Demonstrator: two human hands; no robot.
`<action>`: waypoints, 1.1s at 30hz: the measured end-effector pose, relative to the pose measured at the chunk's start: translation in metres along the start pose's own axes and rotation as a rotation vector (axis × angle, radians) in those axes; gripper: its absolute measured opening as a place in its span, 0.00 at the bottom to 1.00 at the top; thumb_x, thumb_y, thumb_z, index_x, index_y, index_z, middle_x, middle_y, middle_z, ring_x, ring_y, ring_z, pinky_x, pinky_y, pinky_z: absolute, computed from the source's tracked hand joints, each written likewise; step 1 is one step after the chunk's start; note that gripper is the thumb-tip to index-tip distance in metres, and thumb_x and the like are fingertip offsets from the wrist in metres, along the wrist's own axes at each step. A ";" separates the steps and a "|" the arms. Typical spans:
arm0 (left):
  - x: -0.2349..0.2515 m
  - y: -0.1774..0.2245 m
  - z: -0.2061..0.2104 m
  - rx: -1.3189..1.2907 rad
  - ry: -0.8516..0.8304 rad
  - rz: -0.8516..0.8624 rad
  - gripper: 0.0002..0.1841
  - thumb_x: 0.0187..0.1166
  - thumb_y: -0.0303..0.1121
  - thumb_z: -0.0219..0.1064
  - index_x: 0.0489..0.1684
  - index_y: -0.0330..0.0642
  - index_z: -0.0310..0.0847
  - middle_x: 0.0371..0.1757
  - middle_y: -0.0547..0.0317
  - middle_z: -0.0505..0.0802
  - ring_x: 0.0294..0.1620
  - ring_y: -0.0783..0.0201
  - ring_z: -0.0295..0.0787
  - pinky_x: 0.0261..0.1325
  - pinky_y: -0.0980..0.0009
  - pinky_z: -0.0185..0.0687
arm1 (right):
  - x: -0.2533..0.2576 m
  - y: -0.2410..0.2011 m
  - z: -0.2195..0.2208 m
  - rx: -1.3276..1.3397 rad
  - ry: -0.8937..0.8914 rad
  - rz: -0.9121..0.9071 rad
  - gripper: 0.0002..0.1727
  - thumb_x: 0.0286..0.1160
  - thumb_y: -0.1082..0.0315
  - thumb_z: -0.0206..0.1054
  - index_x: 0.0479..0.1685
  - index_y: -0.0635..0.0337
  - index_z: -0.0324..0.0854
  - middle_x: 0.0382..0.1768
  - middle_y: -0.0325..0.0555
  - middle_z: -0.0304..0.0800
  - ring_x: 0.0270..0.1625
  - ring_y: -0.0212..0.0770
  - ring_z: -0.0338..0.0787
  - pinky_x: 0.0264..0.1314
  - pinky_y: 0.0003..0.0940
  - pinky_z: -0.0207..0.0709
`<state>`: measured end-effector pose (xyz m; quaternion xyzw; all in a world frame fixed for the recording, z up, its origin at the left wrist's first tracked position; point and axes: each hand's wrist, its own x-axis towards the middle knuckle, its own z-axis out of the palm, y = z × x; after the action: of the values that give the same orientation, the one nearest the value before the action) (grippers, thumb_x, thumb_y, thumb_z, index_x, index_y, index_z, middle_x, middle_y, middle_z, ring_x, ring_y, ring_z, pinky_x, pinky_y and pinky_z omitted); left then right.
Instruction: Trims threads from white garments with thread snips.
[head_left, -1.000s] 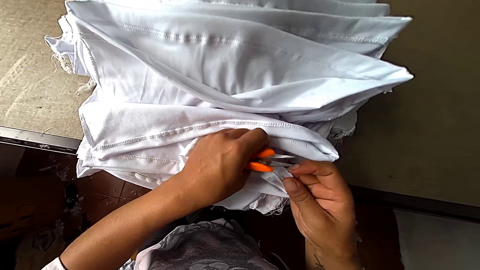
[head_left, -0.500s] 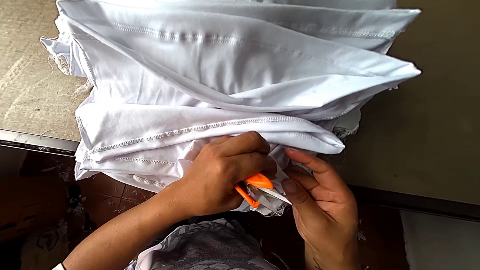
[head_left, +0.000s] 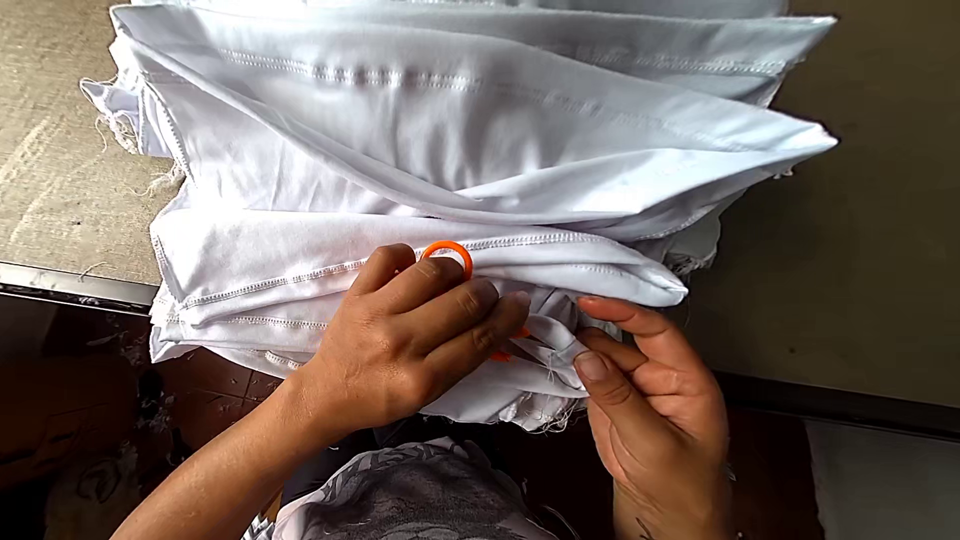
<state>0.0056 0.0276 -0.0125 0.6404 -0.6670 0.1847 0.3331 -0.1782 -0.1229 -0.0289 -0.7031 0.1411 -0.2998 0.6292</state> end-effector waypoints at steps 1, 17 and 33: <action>0.001 0.001 0.001 0.018 0.014 0.012 0.11 0.82 0.29 0.67 0.55 0.42 0.93 0.48 0.54 0.96 0.52 0.57 0.85 0.57 0.59 0.68 | 0.000 0.000 0.000 0.001 0.000 -0.001 0.19 0.83 0.62 0.67 0.72 0.45 0.80 0.48 0.28 0.95 0.49 0.24 0.93 0.56 0.19 0.86; -0.009 0.007 0.005 -0.128 0.115 -0.062 0.10 0.82 0.31 0.69 0.53 0.41 0.93 0.46 0.54 0.95 0.52 0.59 0.87 0.59 0.61 0.73 | -0.003 -0.011 0.005 -0.146 0.020 -0.141 0.17 0.83 0.63 0.67 0.69 0.44 0.82 0.48 0.23 0.94 0.51 0.22 0.92 0.55 0.16 0.86; -0.005 0.006 0.015 0.093 0.201 0.023 0.10 0.81 0.30 0.69 0.54 0.41 0.93 0.46 0.52 0.93 0.49 0.57 0.82 0.55 0.60 0.68 | 0.000 -0.015 0.014 0.012 0.102 -0.011 0.24 0.72 0.69 0.74 0.69 0.47 0.80 0.39 0.30 0.95 0.39 0.24 0.93 0.45 0.16 0.87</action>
<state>-0.0040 0.0218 -0.0250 0.6259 -0.6280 0.2826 0.3661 -0.1723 -0.1097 -0.0149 -0.6837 0.1673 -0.3396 0.6239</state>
